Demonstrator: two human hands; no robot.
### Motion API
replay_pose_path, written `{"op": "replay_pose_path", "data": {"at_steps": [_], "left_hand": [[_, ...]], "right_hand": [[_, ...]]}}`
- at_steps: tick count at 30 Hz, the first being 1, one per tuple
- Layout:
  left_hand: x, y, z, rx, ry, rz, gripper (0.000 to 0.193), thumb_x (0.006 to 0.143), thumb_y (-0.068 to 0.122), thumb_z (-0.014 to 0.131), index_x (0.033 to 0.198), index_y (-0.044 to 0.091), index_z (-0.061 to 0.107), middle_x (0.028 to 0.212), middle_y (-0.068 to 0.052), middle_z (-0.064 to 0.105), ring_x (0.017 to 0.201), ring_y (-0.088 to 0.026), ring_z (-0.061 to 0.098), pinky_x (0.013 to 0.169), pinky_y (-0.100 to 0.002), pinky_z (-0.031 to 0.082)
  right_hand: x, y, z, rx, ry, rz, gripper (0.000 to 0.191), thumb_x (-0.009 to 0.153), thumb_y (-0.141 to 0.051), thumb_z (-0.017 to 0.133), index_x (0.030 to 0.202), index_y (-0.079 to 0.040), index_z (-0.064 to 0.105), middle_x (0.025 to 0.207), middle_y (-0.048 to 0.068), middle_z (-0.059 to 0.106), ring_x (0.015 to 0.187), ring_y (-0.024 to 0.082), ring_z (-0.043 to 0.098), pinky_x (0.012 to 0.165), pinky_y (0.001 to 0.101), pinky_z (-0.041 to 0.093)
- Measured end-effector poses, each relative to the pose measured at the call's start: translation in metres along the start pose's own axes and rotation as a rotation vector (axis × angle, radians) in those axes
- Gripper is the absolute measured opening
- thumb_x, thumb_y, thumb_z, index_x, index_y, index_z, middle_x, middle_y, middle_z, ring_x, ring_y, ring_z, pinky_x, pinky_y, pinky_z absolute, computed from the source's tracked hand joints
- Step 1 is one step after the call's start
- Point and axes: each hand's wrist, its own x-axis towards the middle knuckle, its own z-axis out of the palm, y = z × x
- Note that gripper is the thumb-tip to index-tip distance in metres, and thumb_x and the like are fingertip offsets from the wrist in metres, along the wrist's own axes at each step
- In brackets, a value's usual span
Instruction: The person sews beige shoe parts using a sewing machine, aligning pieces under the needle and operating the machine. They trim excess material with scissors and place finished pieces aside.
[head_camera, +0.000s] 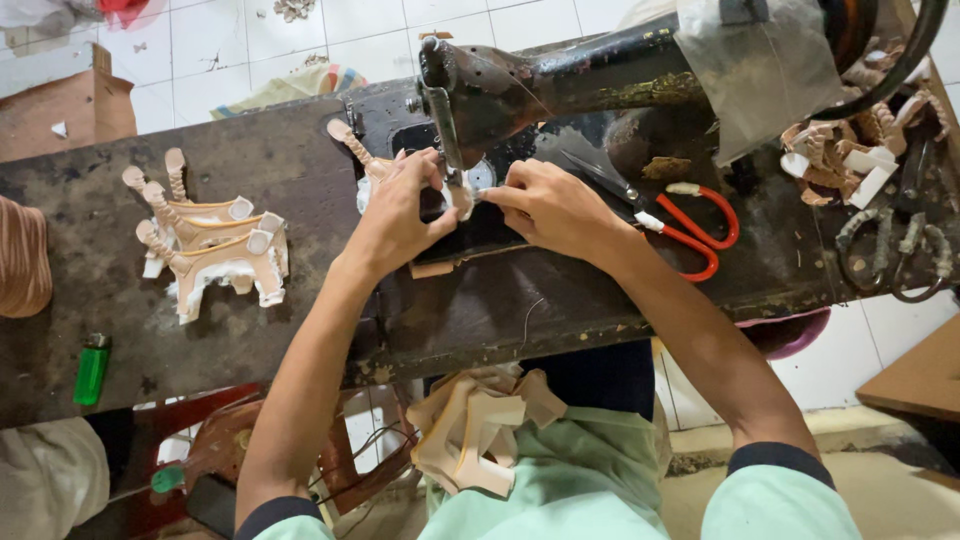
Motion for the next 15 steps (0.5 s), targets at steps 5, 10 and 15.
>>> {"op": "replay_pose_path", "data": {"at_steps": [5,10,15], "left_hand": [[0.011,-0.009,-0.010,-0.034,-0.096,-0.037,0.052,0.082,0.017,0.083,0.119,0.001,0.051,0.103,-0.018,0.062,0.103,-0.036,0.059,0.118,-0.050,0.038],[0.017,-0.016,-0.013,0.091,-0.094,0.023,0.044,0.081,0.019,0.088,0.101,0.004,0.052,0.112,-0.024,0.063,0.106,-0.044,0.053,0.109,-0.053,0.038],[0.021,-0.024,-0.011,-0.027,-0.119,0.013,0.042,0.086,0.019,0.083,0.105,0.003,0.049,0.143,-0.030,0.057,0.139,-0.045,0.048,0.120,-0.055,0.031]], "right_hand": [[-0.023,-0.022,-0.027,-0.123,0.060,0.059,0.027,0.091,-0.008,0.075,0.118,-0.010,0.076,0.091,0.010,0.070,0.078,0.025,0.068,0.066,0.0386,0.056],[-0.059,-0.022,-0.098,-0.376,0.467,-0.019,0.014,0.108,-0.007,0.075,0.122,-0.010,0.076,0.107,0.005,0.075,0.085,0.015,0.070,0.065,0.0270,0.057],[-0.081,0.025,-0.164,-0.720,0.670,0.144,0.020,0.110,-0.003,0.053,0.123,0.009,0.062,0.113,0.019,0.068,0.099,0.032,0.070,0.088,0.0434,0.058]]}}
